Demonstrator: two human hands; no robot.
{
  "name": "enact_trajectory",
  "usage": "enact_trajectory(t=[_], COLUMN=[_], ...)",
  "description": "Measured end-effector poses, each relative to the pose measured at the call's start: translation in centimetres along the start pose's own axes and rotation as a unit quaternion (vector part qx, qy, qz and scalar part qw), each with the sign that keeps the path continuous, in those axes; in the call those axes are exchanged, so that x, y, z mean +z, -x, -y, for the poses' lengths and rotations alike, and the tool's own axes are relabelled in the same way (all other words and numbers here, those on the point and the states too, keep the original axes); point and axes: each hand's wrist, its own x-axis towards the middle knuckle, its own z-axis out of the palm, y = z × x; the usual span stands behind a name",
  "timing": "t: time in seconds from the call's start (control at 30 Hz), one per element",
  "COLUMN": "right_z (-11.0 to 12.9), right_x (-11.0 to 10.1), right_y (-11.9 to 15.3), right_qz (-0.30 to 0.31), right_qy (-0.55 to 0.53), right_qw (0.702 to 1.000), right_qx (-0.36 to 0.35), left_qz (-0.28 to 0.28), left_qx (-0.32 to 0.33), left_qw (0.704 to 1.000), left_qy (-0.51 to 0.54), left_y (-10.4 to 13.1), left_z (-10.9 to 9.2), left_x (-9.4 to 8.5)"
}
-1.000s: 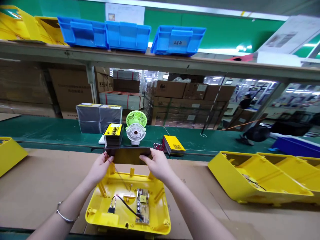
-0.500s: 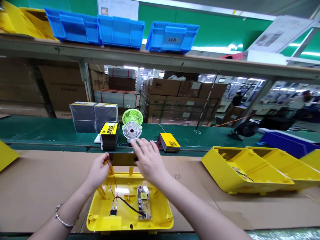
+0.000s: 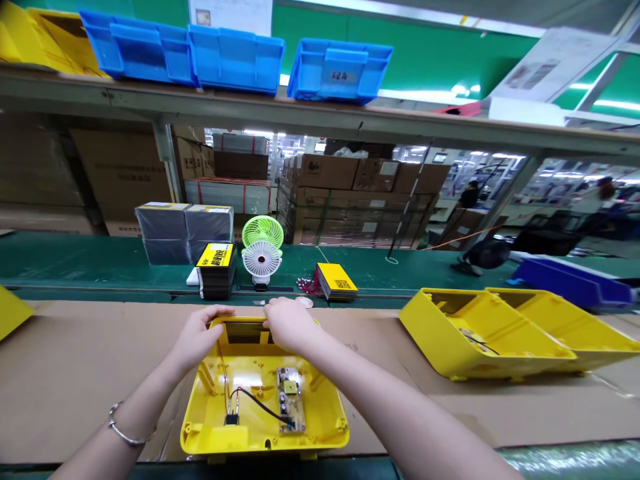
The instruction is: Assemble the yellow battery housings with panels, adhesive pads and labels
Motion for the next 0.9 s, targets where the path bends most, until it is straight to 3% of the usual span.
enact_trajectory(t=[0.17,0.3,0.43,0.67,0.8,0.9], right_z=[-0.3,-1.6,-2.6,-2.7,-3.0,-3.0], right_x=[0.3,0.3,0.8,0.0,-2.4,-3.4], right_y=[0.4,1.2,1.7,2.1,3.3,4.8], right_qz=[-0.018,-0.03,-0.033,-0.052,-0.084,-0.169], right_qy=[-0.015,-0.023,-0.02,-0.029,-0.042,-0.034], right_qw=[1.0,0.999,0.999,0.998,0.996,0.985], right_qx=[0.0,0.002,0.022,0.024,0.01,-0.003], left_qz=[0.092,0.179,0.225,0.187,0.151,0.084], left_qx=[-0.022,-0.044,-0.055,-0.018,0.016,0.108], left_qw=[0.995,0.975,0.951,0.945,0.946,0.934], left_qy=[-0.04,-0.127,-0.206,-0.269,-0.285,-0.33], left_y=[-1.9,-3.8,-5.2,-4.5,-2.6,-0.5], left_z=[-0.9,-2.1,-2.8,-3.3,-6.3,-8.7], left_x=[-2.0,-3.7,-3.6,-2.4,-3.4,-3.8])
